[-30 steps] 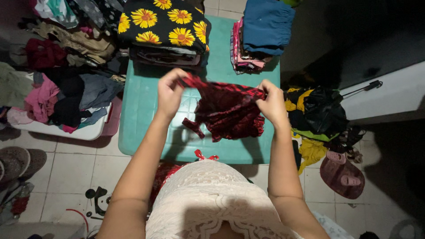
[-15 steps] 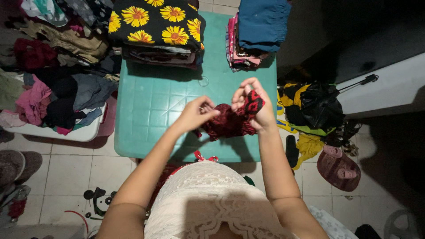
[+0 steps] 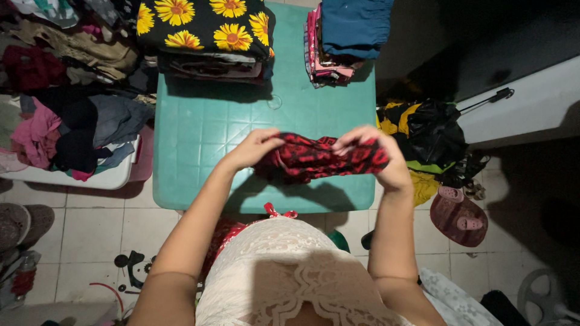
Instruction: The person folds multiple clothing items, including blue pants, a black shirt with sunflower patterns, and a red patterned garment, stacking them onto a green plastic stool.
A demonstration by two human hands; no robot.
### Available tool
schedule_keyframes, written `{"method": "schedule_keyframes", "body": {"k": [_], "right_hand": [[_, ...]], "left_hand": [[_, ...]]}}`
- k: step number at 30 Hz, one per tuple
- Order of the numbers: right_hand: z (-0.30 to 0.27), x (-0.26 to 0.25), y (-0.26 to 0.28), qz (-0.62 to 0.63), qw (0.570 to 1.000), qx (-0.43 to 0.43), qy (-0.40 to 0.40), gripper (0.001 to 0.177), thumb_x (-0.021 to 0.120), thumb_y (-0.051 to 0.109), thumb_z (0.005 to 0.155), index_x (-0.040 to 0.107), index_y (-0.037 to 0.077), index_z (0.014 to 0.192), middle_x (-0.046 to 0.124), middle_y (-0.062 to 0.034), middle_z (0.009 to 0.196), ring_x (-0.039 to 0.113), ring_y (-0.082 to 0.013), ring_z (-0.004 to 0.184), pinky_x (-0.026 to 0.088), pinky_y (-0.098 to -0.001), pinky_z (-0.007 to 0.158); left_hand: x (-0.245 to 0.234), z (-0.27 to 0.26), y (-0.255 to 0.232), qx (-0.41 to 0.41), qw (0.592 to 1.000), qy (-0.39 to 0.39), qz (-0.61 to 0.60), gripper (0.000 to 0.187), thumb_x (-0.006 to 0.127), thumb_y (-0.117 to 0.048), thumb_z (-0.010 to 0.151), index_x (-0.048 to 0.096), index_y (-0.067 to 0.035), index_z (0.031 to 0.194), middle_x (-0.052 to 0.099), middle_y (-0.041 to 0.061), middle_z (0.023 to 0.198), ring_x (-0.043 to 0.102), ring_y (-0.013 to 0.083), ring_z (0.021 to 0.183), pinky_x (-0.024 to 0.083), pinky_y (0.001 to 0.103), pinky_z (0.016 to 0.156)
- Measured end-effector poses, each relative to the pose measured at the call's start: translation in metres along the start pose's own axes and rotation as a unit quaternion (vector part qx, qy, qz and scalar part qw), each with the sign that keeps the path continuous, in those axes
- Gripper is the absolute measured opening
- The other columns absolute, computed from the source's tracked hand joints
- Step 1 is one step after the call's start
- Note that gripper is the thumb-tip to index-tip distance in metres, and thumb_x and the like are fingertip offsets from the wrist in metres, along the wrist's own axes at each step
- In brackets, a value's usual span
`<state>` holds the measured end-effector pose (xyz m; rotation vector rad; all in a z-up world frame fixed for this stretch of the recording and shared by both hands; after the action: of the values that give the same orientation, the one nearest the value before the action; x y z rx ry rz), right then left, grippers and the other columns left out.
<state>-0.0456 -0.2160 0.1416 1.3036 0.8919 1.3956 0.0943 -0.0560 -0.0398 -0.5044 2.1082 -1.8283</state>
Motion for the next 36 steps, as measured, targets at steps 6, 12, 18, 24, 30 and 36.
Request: {"method": "schedule_keyframes", "body": {"k": [6, 12, 18, 24, 30, 36], "right_hand": [[-0.035, 0.038, -0.023, -0.157, 0.942, 0.07, 0.287, 0.053, 0.078, 0.004, 0.085, 0.059, -0.012, 0.132, 0.06, -0.0319, 0.134, 0.057, -0.0375, 0.129, 0.044, -0.0467, 0.11], [-0.032, -0.034, -0.164, 0.034, 0.945, 0.325, -0.014, 0.069, 0.032, 0.048, 0.111, 0.071, -0.008, 0.102, 0.076, -0.0238, 0.091, 0.077, -0.0314, 0.077, 0.064, -0.0392, 0.07], [-0.03, -0.02, -0.228, -0.038, 0.929, 0.353, -0.101, 0.066, 0.035, 0.049, 0.114, 0.06, -0.006, 0.086, 0.068, -0.0176, 0.074, 0.068, -0.0244, 0.06, 0.058, -0.0357, 0.057], [0.006, 0.025, -0.118, 0.007, 0.998, 0.017, -0.056, 0.037, 0.077, 0.006, 0.082, 0.056, 0.005, 0.112, 0.058, 0.0012, 0.1, 0.058, -0.0069, 0.092, 0.05, -0.0234, 0.083], [0.017, 0.013, -0.085, -0.326, 0.929, 0.012, -0.174, 0.02, 0.064, -0.005, 0.08, 0.066, -0.001, 0.099, 0.06, -0.0019, 0.089, 0.059, -0.0102, 0.082, 0.048, -0.0243, 0.073], [0.026, 0.009, -0.072, -0.473, 0.871, -0.101, -0.092, 0.024, 0.062, -0.005, 0.074, 0.066, 0.0, 0.097, 0.069, -0.0084, 0.107, 0.063, -0.0261, 0.107, 0.052, -0.0342, 0.096]], "left_hand": [[-0.017, -0.017, -0.069, 0.159, 0.976, -0.131, 0.07, 0.016, 0.058, -0.01, 0.101, 0.068, 0.001, 0.107, 0.059, 0.003, 0.09, 0.06, 0.0146, 0.085, 0.049, 0.029, 0.08], [0.019, -0.038, -0.137, 0.179, 0.954, -0.161, 0.18, 0.023, 0.068, -0.007, 0.084, 0.074, -0.004, 0.106, 0.058, 0.012, 0.083, 0.061, 0.0259, 0.073, 0.048, 0.035, 0.067], [0.026, -0.055, -0.176, 0.233, 0.923, -0.229, 0.202, 0.018, 0.079, -0.017, 0.081, 0.069, -0.004, 0.089, 0.066, 0.012, 0.079, 0.065, 0.0285, 0.067, 0.05, 0.036, 0.06], [0.009, -0.053, -0.157, 0.1, 0.935, -0.25, 0.229, 0.03, 0.083, -0.027, 0.076, 0.067, -0.003, 0.081, 0.064, 0.014, 0.068, 0.062, 0.0293, 0.059, 0.049, 0.037, 0.058], [0.002, -0.056, -0.162, 0.179, 0.936, -0.261, 0.152, 0.014, 0.077, -0.011, 0.082, 0.067, -0.002, 0.088, 0.065, 0.014, 0.076, 0.064, 0.0259, 0.064, 0.049, 0.034, 0.057], [-0.03, -0.067, -0.144, 0.2, 0.935, -0.258, 0.141, 0.011, 0.073, 0.0, 0.082, 0.063, 0.005, 0.086, 0.061, 0.014, 0.074, 0.059, 0.0223, 0.069, 0.048, 0.033, 0.066]]}}
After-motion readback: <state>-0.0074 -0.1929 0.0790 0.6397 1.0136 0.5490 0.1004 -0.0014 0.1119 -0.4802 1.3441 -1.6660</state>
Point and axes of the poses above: each hand's wrist, its own z-axis towards the middle knuckle, its own x-axis out of the palm, y = z × x, the point moved 10 cm from there along z, towards the middle knuckle
